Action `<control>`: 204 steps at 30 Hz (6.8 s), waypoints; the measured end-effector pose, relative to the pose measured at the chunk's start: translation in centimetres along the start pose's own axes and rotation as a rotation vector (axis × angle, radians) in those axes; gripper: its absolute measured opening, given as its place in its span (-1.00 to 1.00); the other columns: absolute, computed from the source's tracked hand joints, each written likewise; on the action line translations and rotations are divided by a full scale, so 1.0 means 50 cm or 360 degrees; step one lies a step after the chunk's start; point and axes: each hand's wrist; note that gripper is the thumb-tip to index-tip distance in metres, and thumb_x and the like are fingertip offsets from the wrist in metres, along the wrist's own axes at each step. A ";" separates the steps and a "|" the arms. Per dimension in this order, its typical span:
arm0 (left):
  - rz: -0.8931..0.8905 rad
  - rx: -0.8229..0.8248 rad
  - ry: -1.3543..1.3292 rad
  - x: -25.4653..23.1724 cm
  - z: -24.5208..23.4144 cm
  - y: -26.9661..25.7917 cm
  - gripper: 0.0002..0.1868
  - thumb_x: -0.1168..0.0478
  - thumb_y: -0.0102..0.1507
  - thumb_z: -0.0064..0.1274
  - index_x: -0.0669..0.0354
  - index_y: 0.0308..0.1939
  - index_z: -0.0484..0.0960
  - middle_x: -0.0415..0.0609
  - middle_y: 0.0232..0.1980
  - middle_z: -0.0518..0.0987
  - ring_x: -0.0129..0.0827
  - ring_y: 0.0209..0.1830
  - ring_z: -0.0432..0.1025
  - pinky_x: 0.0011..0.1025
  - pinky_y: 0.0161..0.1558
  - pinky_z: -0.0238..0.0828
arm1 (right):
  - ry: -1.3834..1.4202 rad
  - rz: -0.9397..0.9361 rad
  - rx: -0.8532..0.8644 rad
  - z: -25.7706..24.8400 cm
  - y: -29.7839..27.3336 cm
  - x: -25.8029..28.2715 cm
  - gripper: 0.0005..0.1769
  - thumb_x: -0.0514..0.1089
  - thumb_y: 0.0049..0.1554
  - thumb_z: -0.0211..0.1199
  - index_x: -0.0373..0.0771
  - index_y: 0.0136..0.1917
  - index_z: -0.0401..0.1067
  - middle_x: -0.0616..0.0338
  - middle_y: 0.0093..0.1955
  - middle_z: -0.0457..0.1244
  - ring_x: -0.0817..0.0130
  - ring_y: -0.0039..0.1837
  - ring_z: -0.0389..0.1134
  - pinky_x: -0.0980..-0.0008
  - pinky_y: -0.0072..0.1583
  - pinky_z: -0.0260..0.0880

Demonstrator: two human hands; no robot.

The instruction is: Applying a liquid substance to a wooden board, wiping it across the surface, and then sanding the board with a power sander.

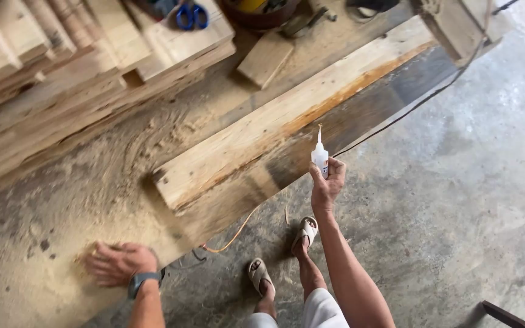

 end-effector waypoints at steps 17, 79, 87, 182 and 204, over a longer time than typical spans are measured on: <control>-0.0347 0.0547 0.0285 0.017 0.066 0.046 -0.46 0.16 0.48 -0.07 0.21 0.55 0.44 0.28 0.45 0.43 0.38 0.24 0.41 0.24 0.18 0.34 | -0.0793 0.0105 0.0152 -0.358 0.412 0.107 -0.53 -0.08 0.11 0.38 -0.21 0.22 0.31 0.19 0.05 0.22 0.40 0.06 0.28 0.35 0.11 0.35; 0.0714 0.0889 -0.1572 -1.150 0.049 -0.335 -0.89 0.42 0.19 0.24 0.12 -0.30 0.76 -0.10 -0.30 0.74 -0.39 -0.31 0.63 -0.44 -0.18 0.63 | -0.1110 -0.0780 0.0412 -0.258 0.992 -0.022 -0.47 -0.17 0.37 0.32 -0.32 0.36 0.03 -0.35 0.14 0.27 -0.20 0.10 0.41 0.06 0.02 0.58; 0.1464 0.0871 -0.1243 -1.296 0.124 -0.461 -0.87 0.39 0.29 0.12 0.11 -0.21 0.74 -0.04 -0.22 0.69 -0.16 -0.19 0.51 -0.24 -0.35 0.53 | -0.1254 -0.0859 0.0261 -0.259 0.992 -0.029 -0.41 0.06 0.41 0.23 -0.31 0.41 0.01 -0.25 0.09 0.35 -0.19 0.04 0.46 0.02 0.01 0.53; 0.0827 0.0965 0.0030 -1.105 0.042 -0.566 -0.08 -0.43 0.36 -0.81 0.06 0.63 -0.28 -0.04 0.73 -0.30 -0.22 0.74 -0.35 0.32 0.56 -0.66 | -0.1346 -0.0908 0.0253 -0.264 1.000 -0.046 -0.39 0.11 0.43 0.21 -0.31 0.43 0.02 -0.24 0.15 0.33 -0.22 0.06 0.45 0.01 0.03 0.46; 0.1275 0.0771 0.0199 -1.297 0.047 -0.642 -0.10 -0.44 0.41 -0.70 -0.03 0.68 -0.25 -0.05 0.74 -0.29 -0.20 0.75 -0.37 0.25 0.58 -0.60 | -0.0921 -0.0519 0.0609 -0.287 0.953 0.043 -0.27 0.22 0.44 0.24 -0.31 0.42 -0.08 -0.29 0.17 0.22 -0.06 0.15 0.31 0.00 0.05 0.42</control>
Point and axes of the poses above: each hand's wrist, its own y-axis towards the middle knuckle, its own z-axis out of the palm, x = y × z
